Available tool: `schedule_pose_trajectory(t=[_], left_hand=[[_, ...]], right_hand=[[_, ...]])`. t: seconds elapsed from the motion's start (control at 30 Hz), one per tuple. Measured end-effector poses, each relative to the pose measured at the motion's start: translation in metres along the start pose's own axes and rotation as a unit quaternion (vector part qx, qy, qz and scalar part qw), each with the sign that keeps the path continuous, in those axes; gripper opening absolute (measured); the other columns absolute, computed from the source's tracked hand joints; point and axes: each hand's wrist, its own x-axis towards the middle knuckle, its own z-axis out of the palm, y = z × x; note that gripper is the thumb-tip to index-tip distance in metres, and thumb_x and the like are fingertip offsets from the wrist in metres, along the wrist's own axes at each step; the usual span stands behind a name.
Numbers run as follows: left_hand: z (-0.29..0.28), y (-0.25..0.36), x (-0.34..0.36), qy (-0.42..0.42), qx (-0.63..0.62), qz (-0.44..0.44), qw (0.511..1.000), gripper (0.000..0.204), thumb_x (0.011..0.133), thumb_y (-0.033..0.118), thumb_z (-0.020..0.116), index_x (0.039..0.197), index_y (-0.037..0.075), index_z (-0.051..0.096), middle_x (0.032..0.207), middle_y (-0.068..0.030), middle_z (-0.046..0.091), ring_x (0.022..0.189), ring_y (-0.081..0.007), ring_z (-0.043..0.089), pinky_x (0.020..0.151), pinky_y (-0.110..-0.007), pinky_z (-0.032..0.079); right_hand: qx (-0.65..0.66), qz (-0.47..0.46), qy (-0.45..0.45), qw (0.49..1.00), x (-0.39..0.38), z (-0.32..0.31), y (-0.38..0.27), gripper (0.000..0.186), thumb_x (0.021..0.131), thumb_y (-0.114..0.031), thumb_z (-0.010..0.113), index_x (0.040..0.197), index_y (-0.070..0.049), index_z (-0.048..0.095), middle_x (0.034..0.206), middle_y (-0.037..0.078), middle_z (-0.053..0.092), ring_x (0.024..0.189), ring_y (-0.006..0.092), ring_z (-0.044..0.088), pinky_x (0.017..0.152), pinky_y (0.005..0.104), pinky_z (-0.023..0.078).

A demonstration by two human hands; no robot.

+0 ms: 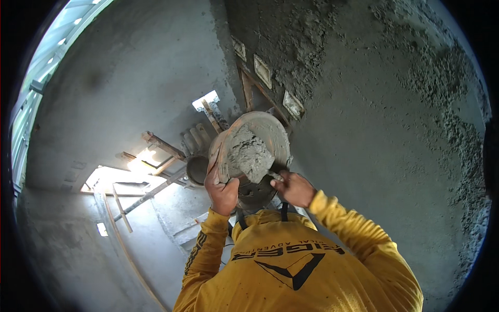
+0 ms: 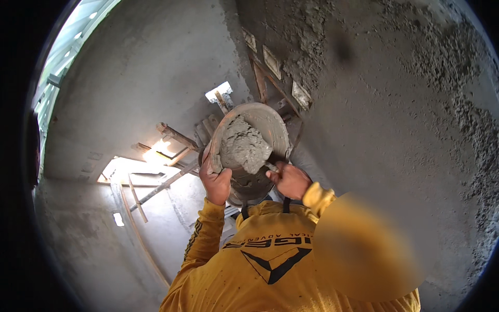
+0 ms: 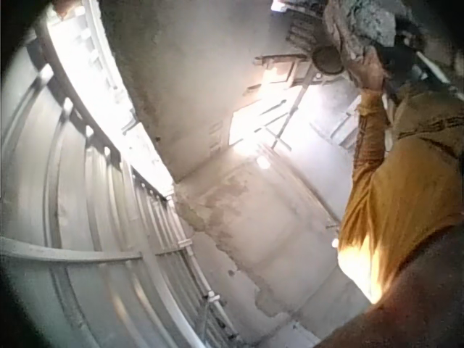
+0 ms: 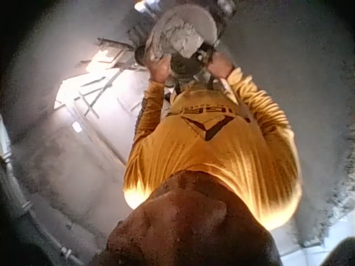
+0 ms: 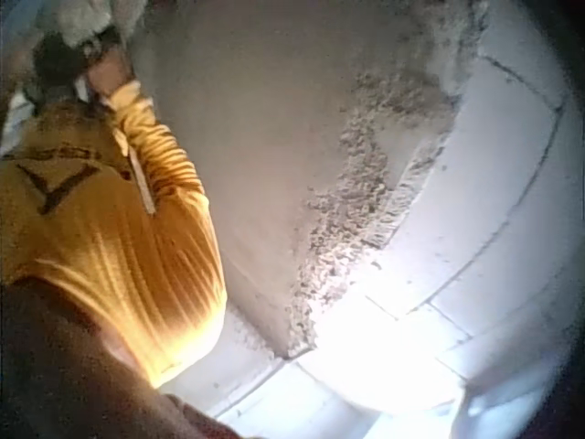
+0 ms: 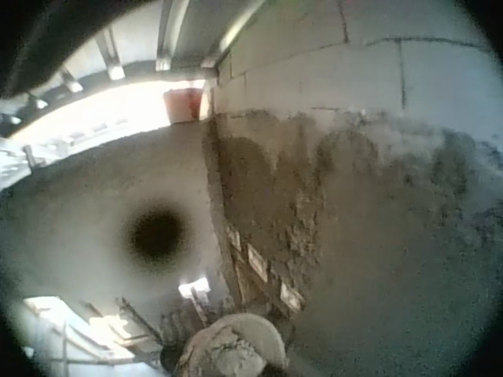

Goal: The person scoops mortar from a bucket with a trowel and applies it to a wall, repeatedly spreading and smoothing the mixture across the surface.

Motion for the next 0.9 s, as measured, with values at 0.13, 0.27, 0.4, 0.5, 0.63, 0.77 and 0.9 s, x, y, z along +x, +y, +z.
schedule_pose_trajectory(t=[0.13,0.27,0.4,0.5,0.63,0.77,0.9], left_hand=[[0.000,-0.020,-0.013,0.037,-0.090,-0.058,0.994,0.066,0.071,-0.013,0.047,0.137,-0.010,0.050,0.137,-0.0101,0.054,0.125,-0.0197,0.052,0.108,-0.032,0.038],[-0.011,-0.031,-0.020,0.092,-0.139,-0.078,0.983,0.064,0.073,-0.011,0.053,0.136,-0.010,0.050,0.133,-0.0107,0.058,0.119,-0.0186,0.055,0.105,-0.029,0.040],[-0.031,-0.078,-0.020,0.126,-0.094,-0.063,0.986,0.058,0.073,-0.008,0.054,0.131,-0.009,0.055,0.127,-0.0106,0.061,0.115,-0.0173,0.057,0.102,-0.029,0.043],[-0.055,-0.096,-0.032,0.138,-0.001,-0.081,0.987,0.050,0.075,-0.002,0.054,0.125,-0.009,0.059,0.116,-0.0121,0.066,0.105,-0.0206,0.062,0.096,-0.030,0.046],[-0.087,-0.114,-0.048,0.229,-0.009,-0.170,0.958,0.050,0.073,0.000,0.055,0.122,-0.008,0.062,0.113,-0.0121,0.066,0.102,-0.0224,0.062,0.093,-0.032,0.048],[-0.146,-0.141,-0.105,0.289,-0.050,-0.235,0.927,0.049,0.080,-0.002,0.054,0.129,-0.005,0.058,0.115,-0.0093,0.066,0.099,-0.0184,0.064,0.084,-0.031,0.054],[-0.196,-0.120,-0.146,0.303,0.102,-0.220,0.922,0.057,0.076,-0.002,0.052,0.133,-0.004,0.055,0.120,-0.0110,0.064,0.101,-0.0202,0.063,0.086,-0.031,0.053]], right_hand=[[-0.134,-0.090,-0.052,0.985,0.014,0.010,0.042,0.039,0.099,-0.034,0.050,0.092,0.001,0.066,0.095,0.027,0.064,0.091,0.0449,0.063,0.077,0.0524,0.051],[-0.052,0.077,-0.025,0.995,0.001,0.004,0.017,0.045,0.097,-0.042,0.055,0.096,0.002,0.064,0.090,0.028,0.065,0.090,0.0469,0.063,0.078,0.0518,0.051],[-0.123,0.066,-0.021,0.990,0.028,-0.004,0.016,0.045,0.093,-0.042,0.061,0.100,0.002,0.063,0.088,0.029,0.067,0.092,0.0459,0.065,0.081,0.0511,0.052],[-0.137,0.096,-0.002,0.986,0.032,-0.013,-0.004,0.042,0.091,-0.040,0.065,0.102,0.000,0.061,0.091,0.028,0.069,0.094,0.0442,0.067,0.083,0.0509,0.052],[-0.175,0.004,-0.050,0.983,0.072,0.000,-0.029,0.037,0.095,-0.034,0.058,0.112,-0.002,0.053,0.090,0.026,0.070,0.086,0.0443,0.068,0.076,0.0512,0.055],[-0.048,-0.134,-0.114,0.983,0.109,0.033,-0.097,0.031,0.096,-0.033,0.057,0.106,-0.004,0.056,0.082,0.023,0.068,0.070,0.0405,0.067,0.066,0.0499,0.054],[0.233,-0.047,-0.311,0.920,0.168,0.026,-0.109,0.032,0.096,-0.032,0.064,0.104,-0.002,0.058,0.077,0.015,0.068,0.064,0.0231,0.066,0.059,0.0373,0.053]])
